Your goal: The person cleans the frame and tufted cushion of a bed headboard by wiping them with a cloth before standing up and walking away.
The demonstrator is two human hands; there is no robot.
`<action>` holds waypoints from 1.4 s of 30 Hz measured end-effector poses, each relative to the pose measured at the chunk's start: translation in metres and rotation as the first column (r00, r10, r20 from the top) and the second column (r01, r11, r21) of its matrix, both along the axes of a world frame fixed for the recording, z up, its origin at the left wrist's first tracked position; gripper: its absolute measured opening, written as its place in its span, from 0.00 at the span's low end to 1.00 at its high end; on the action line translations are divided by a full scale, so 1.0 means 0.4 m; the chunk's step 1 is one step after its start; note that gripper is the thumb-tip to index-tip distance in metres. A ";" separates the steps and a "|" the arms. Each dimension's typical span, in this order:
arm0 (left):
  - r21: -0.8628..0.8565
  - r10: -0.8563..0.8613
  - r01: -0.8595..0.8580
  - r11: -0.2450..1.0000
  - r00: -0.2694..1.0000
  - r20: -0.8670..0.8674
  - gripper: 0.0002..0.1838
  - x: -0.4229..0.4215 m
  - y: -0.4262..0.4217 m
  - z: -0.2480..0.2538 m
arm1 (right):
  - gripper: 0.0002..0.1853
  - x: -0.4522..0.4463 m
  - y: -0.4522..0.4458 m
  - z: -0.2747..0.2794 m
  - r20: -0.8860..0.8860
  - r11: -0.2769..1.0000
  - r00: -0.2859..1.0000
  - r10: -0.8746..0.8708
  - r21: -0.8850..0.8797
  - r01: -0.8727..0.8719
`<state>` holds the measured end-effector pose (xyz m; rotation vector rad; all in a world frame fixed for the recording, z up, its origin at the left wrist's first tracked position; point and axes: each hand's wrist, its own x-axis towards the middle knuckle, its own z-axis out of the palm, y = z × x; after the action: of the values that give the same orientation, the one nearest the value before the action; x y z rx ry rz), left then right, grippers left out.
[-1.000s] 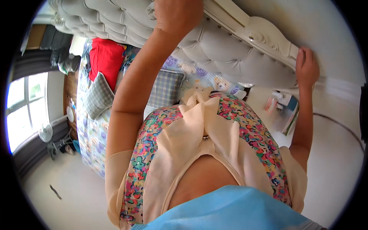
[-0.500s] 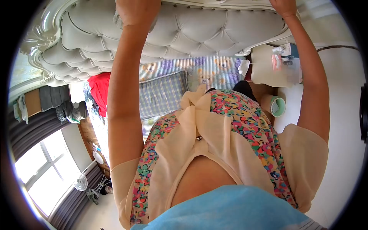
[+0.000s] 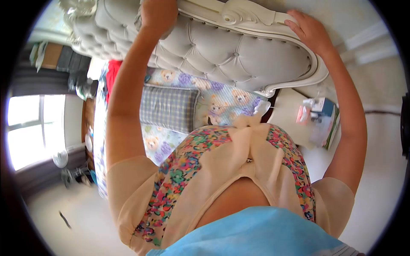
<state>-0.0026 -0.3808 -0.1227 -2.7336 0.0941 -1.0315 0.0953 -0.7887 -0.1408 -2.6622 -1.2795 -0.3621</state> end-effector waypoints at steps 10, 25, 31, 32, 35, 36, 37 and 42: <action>-0.013 0.135 -0.147 0.989 0.936 -0.326 0.08 0.086 -0.152 0.013 | 0.26 0.022 -0.006 -0.034 0.098 0.980 0.993 0.064 0.183 -0.081; 0.497 -0.263 0.528 0.689 0.821 -0.507 0.12 0.318 -0.065 -0.108 | 0.28 0.026 0.006 -0.058 0.067 0.984 0.998 0.011 0.179 -0.023; 0.293 0.143 0.206 0.934 0.537 -0.832 0.16 0.135 -0.097 -0.048 | 0.27 0.015 0.009 -0.044 0.102 0.993 0.995 -0.011 0.122 -0.001; 0.060 0.086 -0.071 0.996 0.457 -0.885 0.17 0.058 -0.100 -0.049 | 0.27 0.015 0.008 -0.040 0.136 0.993 0.991 -0.015 0.119 -0.001; -0.140 0.005 -0.166 0.976 0.660 -0.751 0.19 -0.131 0.011 -0.114 | 0.27 0.001 0.009 -0.027 0.098 0.990 0.995 0.002 0.139 -0.016; -0.245 -0.063 -0.167 0.955 0.693 -0.718 0.20 -0.163 0.047 -0.108 | 0.26 0.002 0.010 -0.030 0.071 0.993 0.997 -0.015 0.121 0.006; -0.247 -0.064 -0.170 0.954 0.689 -0.722 0.20 -0.181 0.071 -0.095 | 0.26 -0.001 0.010 -0.031 0.066 0.993 0.998 -0.013 0.118 0.005; -0.771 -0.059 -0.285 0.569 0.921 -0.384 0.17 -0.147 0.044 0.067 | 0.26 -0.012 0.015 -0.021 0.071 0.991 0.997 -0.029 0.135 0.020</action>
<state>-0.0613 -0.3634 -0.0961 -3.6801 -0.6942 -0.5477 0.0906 -0.7828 -0.1492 -2.5757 -1.1978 -0.5333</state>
